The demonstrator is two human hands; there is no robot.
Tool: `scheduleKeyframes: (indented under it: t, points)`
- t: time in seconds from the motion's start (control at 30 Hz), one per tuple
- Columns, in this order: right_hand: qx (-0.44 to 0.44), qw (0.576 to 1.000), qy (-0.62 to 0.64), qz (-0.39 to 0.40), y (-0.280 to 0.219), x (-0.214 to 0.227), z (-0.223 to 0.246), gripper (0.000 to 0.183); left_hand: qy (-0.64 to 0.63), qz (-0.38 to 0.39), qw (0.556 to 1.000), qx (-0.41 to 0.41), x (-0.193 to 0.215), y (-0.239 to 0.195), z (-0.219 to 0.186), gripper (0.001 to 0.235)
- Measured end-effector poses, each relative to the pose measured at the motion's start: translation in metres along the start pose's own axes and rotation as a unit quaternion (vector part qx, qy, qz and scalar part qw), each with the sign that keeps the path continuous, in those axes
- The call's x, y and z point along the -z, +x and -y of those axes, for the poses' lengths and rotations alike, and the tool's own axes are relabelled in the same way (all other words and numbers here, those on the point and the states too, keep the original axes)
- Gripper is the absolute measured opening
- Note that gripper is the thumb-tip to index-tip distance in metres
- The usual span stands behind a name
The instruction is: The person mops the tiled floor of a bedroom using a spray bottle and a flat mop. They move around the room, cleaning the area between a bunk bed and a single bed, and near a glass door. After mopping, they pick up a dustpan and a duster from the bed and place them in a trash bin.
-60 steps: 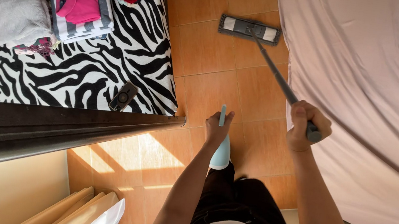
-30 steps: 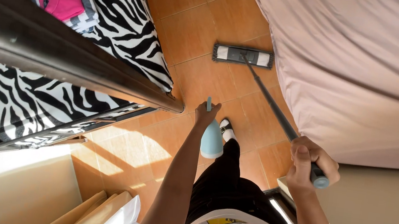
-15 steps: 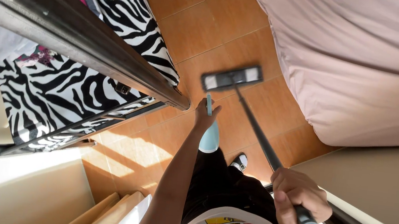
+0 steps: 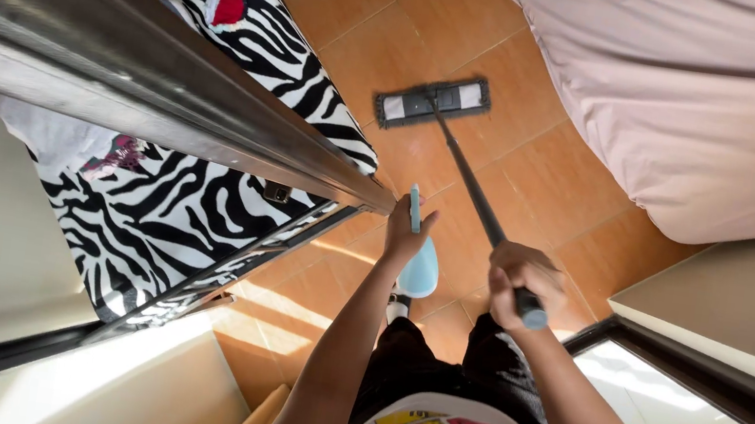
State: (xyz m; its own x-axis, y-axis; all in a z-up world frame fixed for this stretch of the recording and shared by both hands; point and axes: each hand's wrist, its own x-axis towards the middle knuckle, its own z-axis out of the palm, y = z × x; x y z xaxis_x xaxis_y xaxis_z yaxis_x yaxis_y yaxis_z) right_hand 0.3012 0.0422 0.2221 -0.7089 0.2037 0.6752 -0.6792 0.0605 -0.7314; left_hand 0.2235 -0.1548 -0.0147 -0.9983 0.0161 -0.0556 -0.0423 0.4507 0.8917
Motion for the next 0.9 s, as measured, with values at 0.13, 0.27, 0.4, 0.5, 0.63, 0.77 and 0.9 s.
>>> scheduleKeyframes:
  t: [0.13,0.27,0.4,0.5,0.63,0.77,0.9]
  points:
    - [-0.015,0.998,-0.056,0.012,-0.027,-0.042,-0.007,0.032,0.018,0.015,1.000,-0.019,0.038,-0.019,0.013,0.049]
    - [-0.014,0.996,-0.083,0.041,-0.040,-0.055,0.013,0.020,-0.030,0.073,0.997,-0.004,0.060,-0.021,0.019,0.051]
    - [-0.090,0.979,-0.185,0.005,-0.050,-0.044,0.098,0.013,-0.041,0.113,0.992,-0.032,0.066,-0.024,0.039,0.052]
    - [-0.124,0.947,-0.293,-0.052,-0.055,-0.070,0.161,0.012,-0.043,0.136,0.990,-0.009,0.075,-0.026,0.032,0.053]
    - [-0.136,0.947,-0.189,-0.222,-0.090,-0.091,0.135,0.035,-0.026,0.153,0.986,-0.064,0.088,-0.029,0.041,0.048]
    - [0.064,0.986,-0.150,-0.035,-0.091,-0.115,0.100,0.024,-0.060,0.160,0.985,-0.027,0.097,-0.035,0.047,0.054]
    - [0.087,0.977,-0.173,-0.088,-0.097,-0.128,0.047,0.030,-0.048,0.173,0.984,-0.007,0.117,-0.043,0.046,0.056]
